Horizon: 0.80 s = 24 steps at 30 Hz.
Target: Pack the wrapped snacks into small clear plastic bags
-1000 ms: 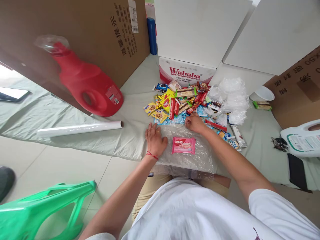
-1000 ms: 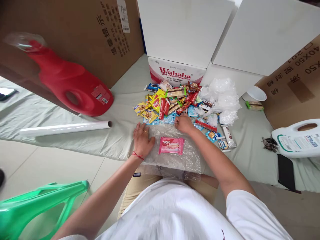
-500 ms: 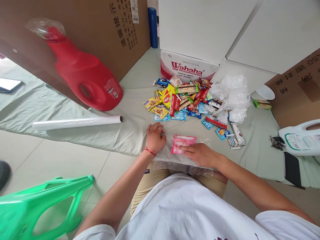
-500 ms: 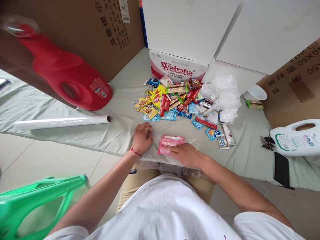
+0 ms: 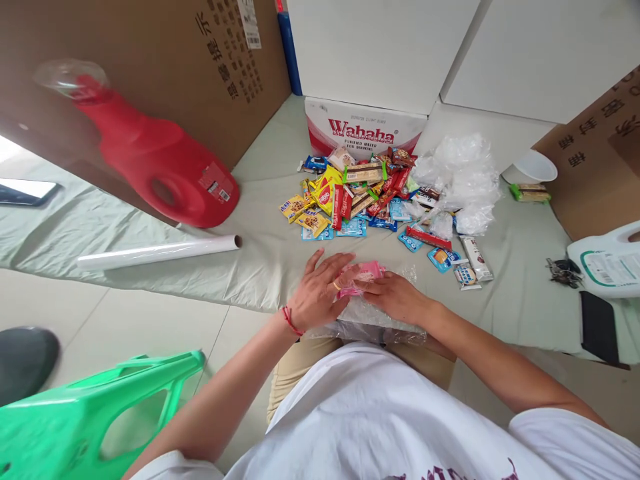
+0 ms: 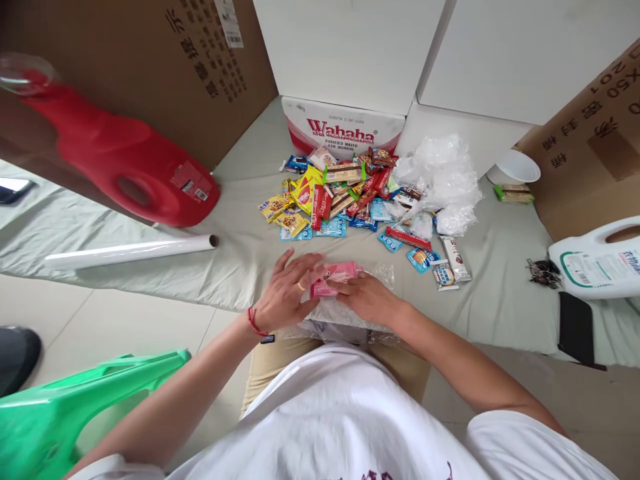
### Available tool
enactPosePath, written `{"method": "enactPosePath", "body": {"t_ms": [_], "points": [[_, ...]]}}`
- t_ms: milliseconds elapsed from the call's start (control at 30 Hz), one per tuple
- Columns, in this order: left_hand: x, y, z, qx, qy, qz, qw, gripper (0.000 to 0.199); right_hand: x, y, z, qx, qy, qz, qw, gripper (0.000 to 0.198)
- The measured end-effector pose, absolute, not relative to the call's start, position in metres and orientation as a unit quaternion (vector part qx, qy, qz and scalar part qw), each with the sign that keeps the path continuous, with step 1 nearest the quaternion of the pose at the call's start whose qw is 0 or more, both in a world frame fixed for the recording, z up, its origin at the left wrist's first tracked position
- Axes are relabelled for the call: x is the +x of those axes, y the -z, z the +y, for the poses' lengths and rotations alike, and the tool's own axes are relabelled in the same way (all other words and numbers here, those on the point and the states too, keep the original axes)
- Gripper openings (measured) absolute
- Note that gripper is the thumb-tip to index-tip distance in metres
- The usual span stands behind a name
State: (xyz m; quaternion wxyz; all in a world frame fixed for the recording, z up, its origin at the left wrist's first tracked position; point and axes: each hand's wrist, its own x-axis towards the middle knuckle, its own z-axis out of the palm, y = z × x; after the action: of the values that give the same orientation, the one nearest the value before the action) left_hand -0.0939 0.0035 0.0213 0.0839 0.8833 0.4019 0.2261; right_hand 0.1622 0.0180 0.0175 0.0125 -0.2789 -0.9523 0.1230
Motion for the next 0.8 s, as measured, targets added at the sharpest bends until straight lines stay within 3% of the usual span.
{"method": "enactPosePath", "body": {"t_ms": [100, 367, 600, 800], "points": [[-0.091, -0.010, 0.011, 0.895, -0.196, 0.394, 0.078, 0.058, 0.161, -0.012, 0.017, -0.283, -0.132, -0.949, 0.030, 0.027], [-0.095, 0.012, 0.019, 0.896, -0.216, 0.368, 0.121, 0.023, 0.176, 0.001, 0.001, -0.333, -0.178, -0.922, 0.087, 0.032], [-0.080, 0.024, 0.014, 0.891, -0.257, 0.369, 0.062, 0.026, 0.192, 0.001, -0.001, -0.351, -0.171, -0.910, 0.136, 0.031], [-0.104, 0.033, 0.008, 0.917, -0.224, 0.318, 0.086, 0.032, 0.204, -0.002, -0.042, -0.380, -0.153, -0.902, 0.133, 0.028]]}}
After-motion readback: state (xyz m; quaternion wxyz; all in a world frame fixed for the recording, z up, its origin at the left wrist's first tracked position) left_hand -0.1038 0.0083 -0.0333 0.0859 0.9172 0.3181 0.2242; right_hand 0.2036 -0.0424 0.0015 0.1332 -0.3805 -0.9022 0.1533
